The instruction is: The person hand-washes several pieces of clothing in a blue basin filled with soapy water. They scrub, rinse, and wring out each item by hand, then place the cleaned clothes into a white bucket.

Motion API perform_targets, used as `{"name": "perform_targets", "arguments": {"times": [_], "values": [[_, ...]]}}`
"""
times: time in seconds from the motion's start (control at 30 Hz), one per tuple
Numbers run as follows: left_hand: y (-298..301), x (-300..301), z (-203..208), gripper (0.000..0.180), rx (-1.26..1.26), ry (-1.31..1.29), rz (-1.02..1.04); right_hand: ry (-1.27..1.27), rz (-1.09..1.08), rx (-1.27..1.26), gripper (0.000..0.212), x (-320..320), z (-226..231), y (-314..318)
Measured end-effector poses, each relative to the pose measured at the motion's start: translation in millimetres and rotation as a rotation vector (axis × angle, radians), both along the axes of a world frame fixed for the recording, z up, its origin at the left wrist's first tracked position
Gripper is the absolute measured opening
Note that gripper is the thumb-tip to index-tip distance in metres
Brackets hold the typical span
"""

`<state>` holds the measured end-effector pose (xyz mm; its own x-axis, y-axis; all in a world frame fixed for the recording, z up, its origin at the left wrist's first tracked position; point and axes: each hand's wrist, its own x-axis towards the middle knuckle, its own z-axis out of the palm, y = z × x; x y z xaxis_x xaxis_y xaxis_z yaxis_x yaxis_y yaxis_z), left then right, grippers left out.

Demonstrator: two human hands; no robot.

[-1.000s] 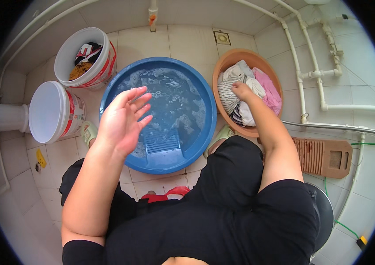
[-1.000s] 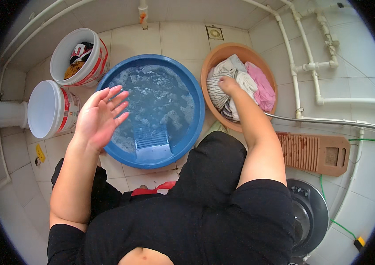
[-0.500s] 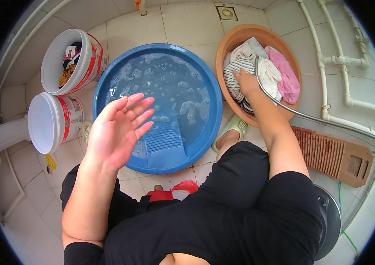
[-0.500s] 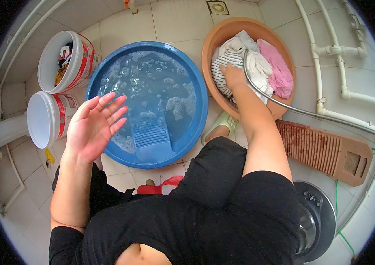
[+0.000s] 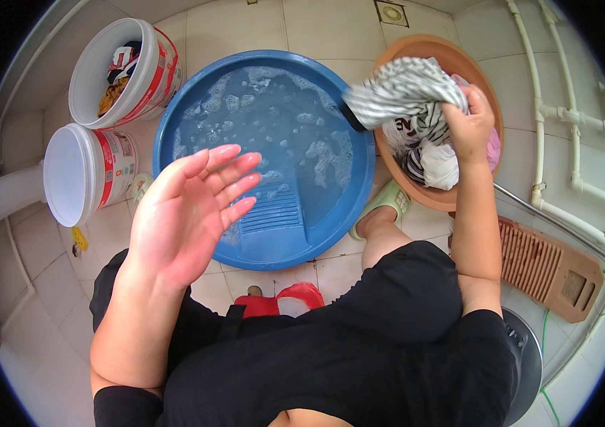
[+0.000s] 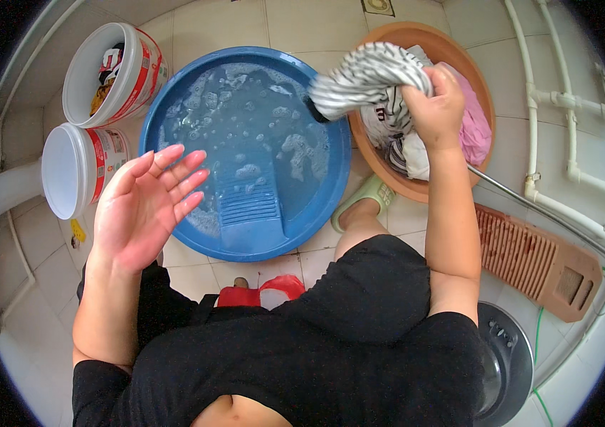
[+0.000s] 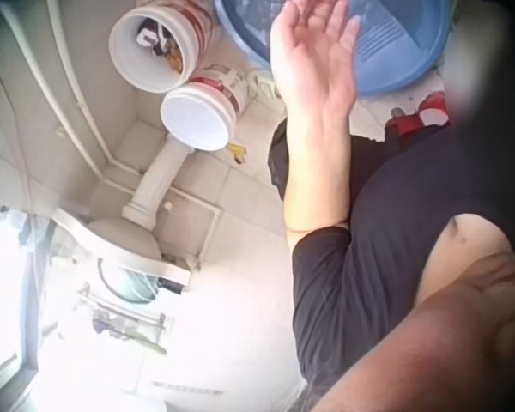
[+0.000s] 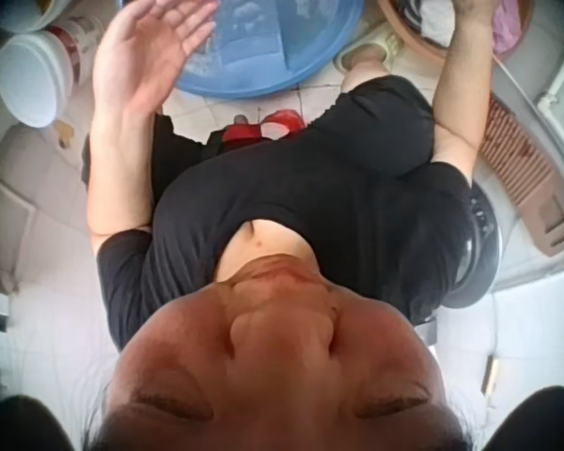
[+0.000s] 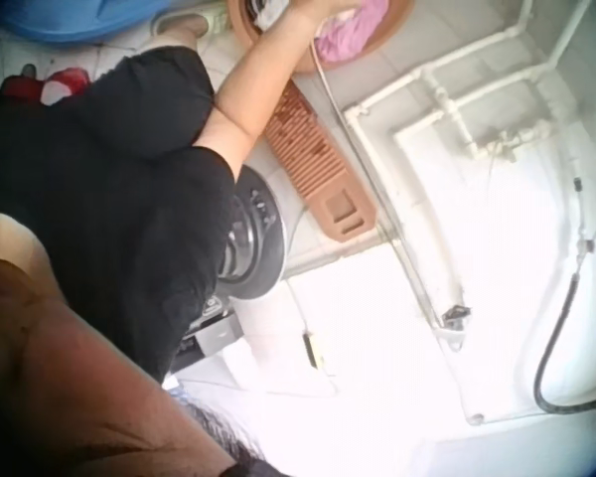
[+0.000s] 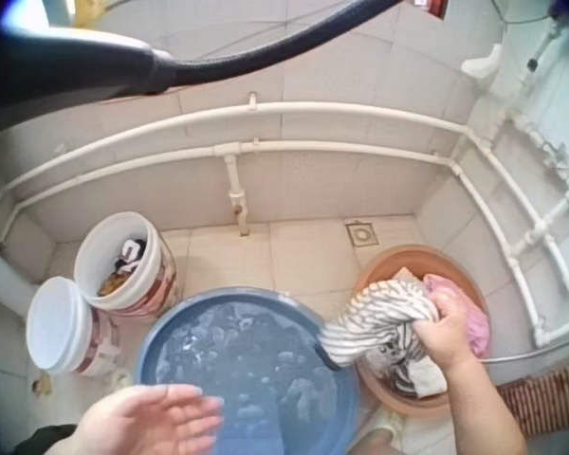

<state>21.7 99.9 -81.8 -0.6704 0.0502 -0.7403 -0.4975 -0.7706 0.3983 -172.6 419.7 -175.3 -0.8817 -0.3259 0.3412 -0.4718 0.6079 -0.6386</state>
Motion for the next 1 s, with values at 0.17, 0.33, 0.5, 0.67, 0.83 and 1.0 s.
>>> {"name": "perform_targets", "arguments": {"times": [0.17,0.33,0.5,0.67,0.83,1.0], "values": [[0.2,-8.2,-3.7,0.033,-0.037,0.016,0.031,-0.347,0.074,-0.516,0.019,17.8,25.6,-63.4],[-10.2,-5.1,-8.8,0.032,-0.057,0.008,0.096,-0.8,0.307,-0.421,0.025,40.0,-11.3,-109.4],[-15.5,-4.4,-1.3,0.032,-0.145,-0.006,0.199,-0.615,0.341,0.163,0.034,35.0,-74.0,-127.1],[-26.1,1.5,1.3,0.032,-0.201,-0.018,0.293,-0.356,0.535,0.656,0.06,50.1,-103.9,-151.1],[-36.0,7.7,8.8,0.032,-0.151,0.015,0.314,-0.823,0.167,0.721,0.087,66.5,-167.1,-218.3],[-49.3,16.8,10.1,0.031,-0.104,0.068,0.332,-0.628,0.175,0.982,0.087,93.2,-208.6,-236.9]]}}
